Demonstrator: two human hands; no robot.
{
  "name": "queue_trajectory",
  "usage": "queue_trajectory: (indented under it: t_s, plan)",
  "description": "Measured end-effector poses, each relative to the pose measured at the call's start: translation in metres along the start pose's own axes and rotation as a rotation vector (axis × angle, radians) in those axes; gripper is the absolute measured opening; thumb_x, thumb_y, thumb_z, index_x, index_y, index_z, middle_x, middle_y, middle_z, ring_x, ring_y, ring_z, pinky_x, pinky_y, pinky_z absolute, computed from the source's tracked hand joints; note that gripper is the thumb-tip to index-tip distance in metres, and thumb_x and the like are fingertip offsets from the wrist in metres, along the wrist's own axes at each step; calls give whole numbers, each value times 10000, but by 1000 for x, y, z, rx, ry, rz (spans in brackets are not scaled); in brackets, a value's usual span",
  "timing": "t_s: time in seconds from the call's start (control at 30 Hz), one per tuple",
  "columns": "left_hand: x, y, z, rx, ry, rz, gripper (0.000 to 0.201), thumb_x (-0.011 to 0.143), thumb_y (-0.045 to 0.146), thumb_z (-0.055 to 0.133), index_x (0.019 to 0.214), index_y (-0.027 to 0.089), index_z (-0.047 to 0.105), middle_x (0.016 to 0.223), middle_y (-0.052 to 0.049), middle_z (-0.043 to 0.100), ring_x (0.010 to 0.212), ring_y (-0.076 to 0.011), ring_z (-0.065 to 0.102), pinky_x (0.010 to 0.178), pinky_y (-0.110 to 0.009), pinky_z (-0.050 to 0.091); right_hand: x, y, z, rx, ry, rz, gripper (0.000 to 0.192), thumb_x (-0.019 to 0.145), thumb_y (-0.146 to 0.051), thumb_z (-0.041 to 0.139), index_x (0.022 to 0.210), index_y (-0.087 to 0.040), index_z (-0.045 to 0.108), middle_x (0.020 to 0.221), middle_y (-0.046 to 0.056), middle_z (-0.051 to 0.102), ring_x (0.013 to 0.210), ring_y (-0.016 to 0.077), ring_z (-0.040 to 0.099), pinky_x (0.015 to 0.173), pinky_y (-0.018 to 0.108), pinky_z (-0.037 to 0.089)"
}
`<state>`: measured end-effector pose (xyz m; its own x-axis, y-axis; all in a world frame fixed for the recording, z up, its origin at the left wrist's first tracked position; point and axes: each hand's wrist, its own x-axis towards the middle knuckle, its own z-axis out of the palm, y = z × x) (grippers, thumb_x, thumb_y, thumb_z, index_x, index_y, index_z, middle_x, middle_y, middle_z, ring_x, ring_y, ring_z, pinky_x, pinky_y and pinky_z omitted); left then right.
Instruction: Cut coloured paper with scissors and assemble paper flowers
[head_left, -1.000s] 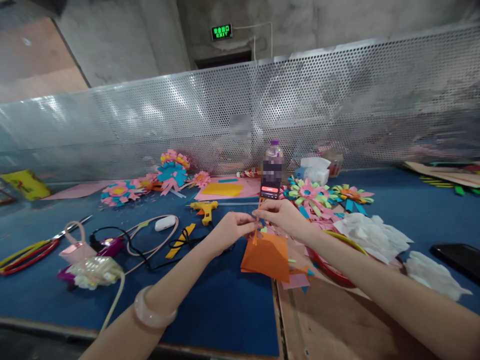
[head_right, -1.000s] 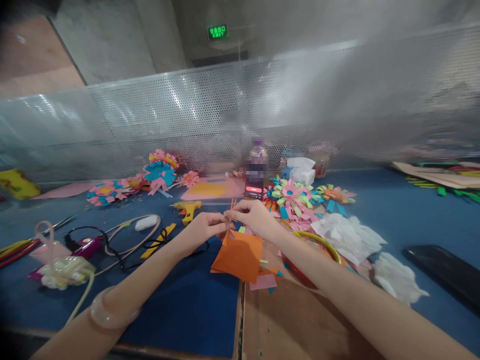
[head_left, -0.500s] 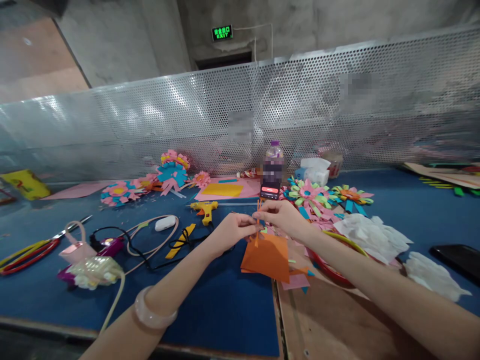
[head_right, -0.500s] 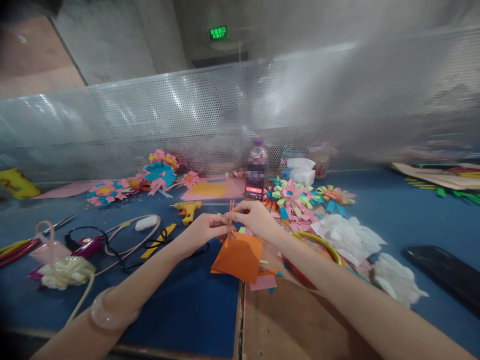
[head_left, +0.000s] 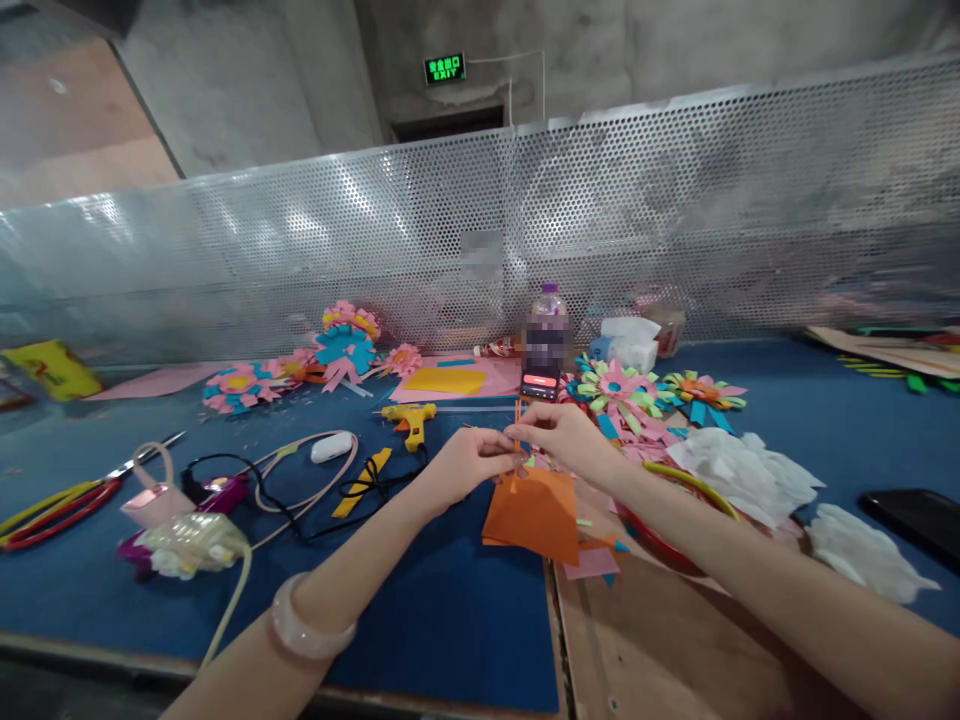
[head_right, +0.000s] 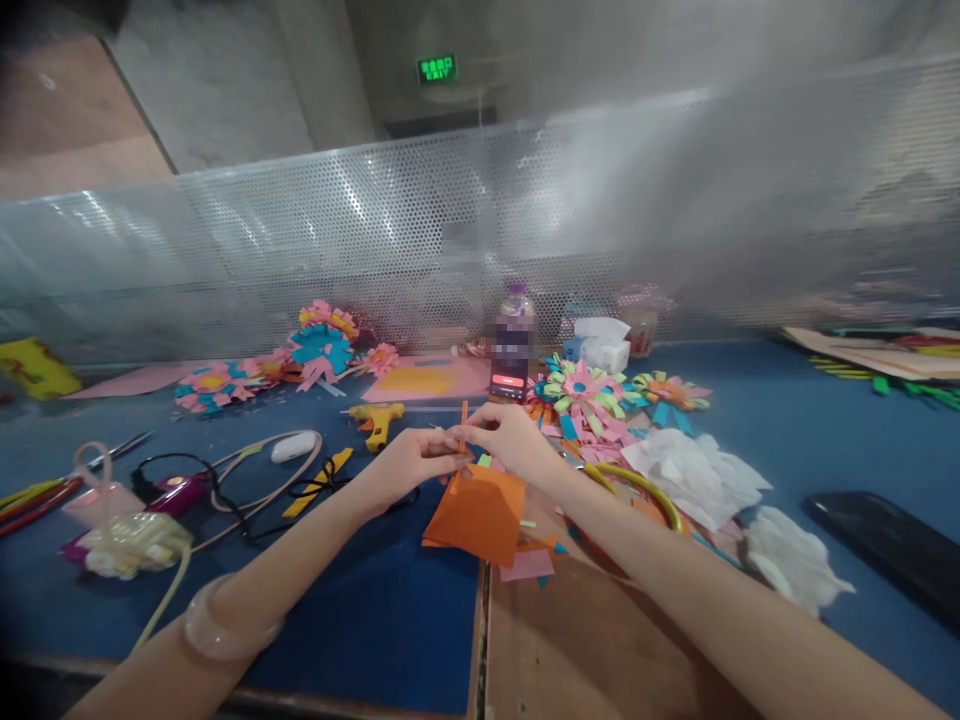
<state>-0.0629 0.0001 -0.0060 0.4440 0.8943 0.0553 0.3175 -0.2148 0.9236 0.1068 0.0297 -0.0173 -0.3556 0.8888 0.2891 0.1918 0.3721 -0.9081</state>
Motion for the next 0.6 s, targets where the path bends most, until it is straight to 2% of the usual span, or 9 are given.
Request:
queue_trajectory:
  t_s: [0.17, 0.3, 0.4, 0.5, 0.6]
  plan:
    - [0, -1, 0, -13, -7, -4, 266, 708, 352, 636, 825, 117, 675, 772, -74, 697, 698, -154, 602, 632, -231, 431, 2, 4, 1, -25, 18, -24, 224, 710, -378, 616, 686, -158, 654, 632, -19, 566, 542, 69, 454, 504, 207, 337]
    - [2, -3, 2, -26, 0, -11, 252, 705, 327, 635, 837, 117, 677, 772, -72, 698, 720, -162, 611, 623, -229, 432, 1, 3, 2, -24, 20, -11, 264, 699, -410, 623, 664, -149, 646, 604, -20, 544, 500, 60, 406, 468, 208, 305]
    - [0, 0, 0, -28, 28, -13, 243, 695, 329, 640, 826, 127, 678, 769, -65, 695, 708, -157, 607, 612, -227, 435, 0, 0, 1, -13, 33, 16, 315, 718, -462, 590, 714, -151, 647, 560, -29, 512, 450, 57, 363, 437, 212, 278]
    - [-2, 8, -14, -48, 119, -3, 257, 695, 359, 638, 817, 136, 679, 773, -62, 692, 688, -141, 596, 604, -218, 436, 7, 1, -2, -26, 85, -1, 376, 789, -495, 479, 807, -160, 648, 555, -23, 525, 446, 75, 382, 431, 217, 289]
    - [-3, 13, -36, -129, 322, 63, 305, 688, 394, 642, 854, 140, 670, 844, -70, 691, 694, -128, 589, 625, -216, 441, 26, 8, -1, -259, 45, -82, 263, 796, -358, 502, 814, -156, 669, 741, 30, 642, 620, 116, 525, 563, 225, 388]
